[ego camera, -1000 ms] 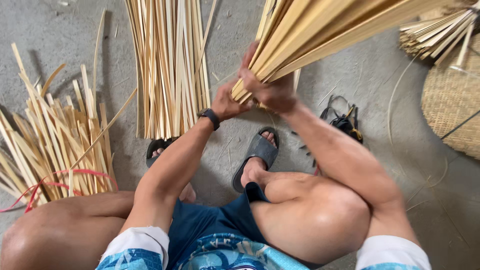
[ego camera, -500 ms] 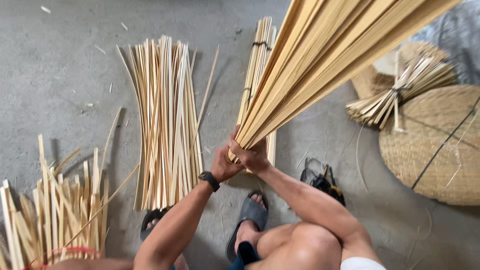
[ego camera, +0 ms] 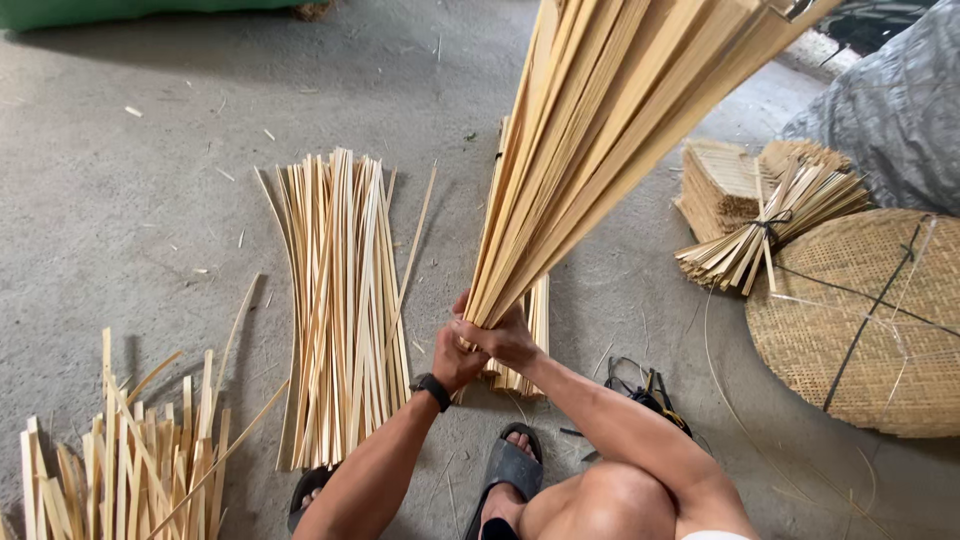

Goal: The person gathers bamboo strips into bundles and ties them with colored plastic strips. The person repeatedly aligns the strips, wraps the tie, and secures the bundle before placing it aside.

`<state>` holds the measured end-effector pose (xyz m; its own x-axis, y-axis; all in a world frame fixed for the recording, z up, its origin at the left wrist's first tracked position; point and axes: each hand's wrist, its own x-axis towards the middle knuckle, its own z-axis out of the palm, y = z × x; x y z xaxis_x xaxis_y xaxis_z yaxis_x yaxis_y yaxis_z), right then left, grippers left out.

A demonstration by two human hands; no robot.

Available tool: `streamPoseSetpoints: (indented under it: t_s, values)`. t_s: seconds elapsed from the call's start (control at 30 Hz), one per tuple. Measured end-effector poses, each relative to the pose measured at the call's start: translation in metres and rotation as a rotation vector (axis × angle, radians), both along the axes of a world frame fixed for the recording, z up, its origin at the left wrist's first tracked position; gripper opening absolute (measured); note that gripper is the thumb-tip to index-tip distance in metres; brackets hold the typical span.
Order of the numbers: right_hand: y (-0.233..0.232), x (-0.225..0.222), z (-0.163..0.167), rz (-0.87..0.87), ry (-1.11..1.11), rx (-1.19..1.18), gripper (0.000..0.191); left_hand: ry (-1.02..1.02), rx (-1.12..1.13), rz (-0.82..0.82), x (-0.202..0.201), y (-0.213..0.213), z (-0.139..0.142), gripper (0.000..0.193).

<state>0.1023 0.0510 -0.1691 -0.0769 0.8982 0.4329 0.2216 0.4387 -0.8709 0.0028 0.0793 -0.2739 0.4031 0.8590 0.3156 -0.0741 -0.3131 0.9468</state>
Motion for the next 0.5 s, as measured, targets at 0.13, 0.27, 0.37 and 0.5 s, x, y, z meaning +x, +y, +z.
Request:
streamPoseSetpoints:
  t_s: [0.13,0.27,0.37,0.5]
  values:
    - [0.001,0.019,0.087,-0.07,-0.073,0.27,0.064,0.104,-0.218,0.014,-0.01,-0.005,-0.003,0.04]
    - [-0.001,0.044,0.218,-0.312,-0.328,0.745,0.094,0.069,-0.013,0.028,-0.016,-0.006,-0.004,0.036]
    - [-0.011,0.055,0.286,-0.045,-0.306,0.877,0.089,0.079,0.01,0.061,-0.015,-0.011,-0.003,0.032]
    - [-0.034,0.045,0.306,-0.055,-0.497,0.882,0.079,0.072,-0.068,0.078,-0.019,-0.022,-0.001,0.033]
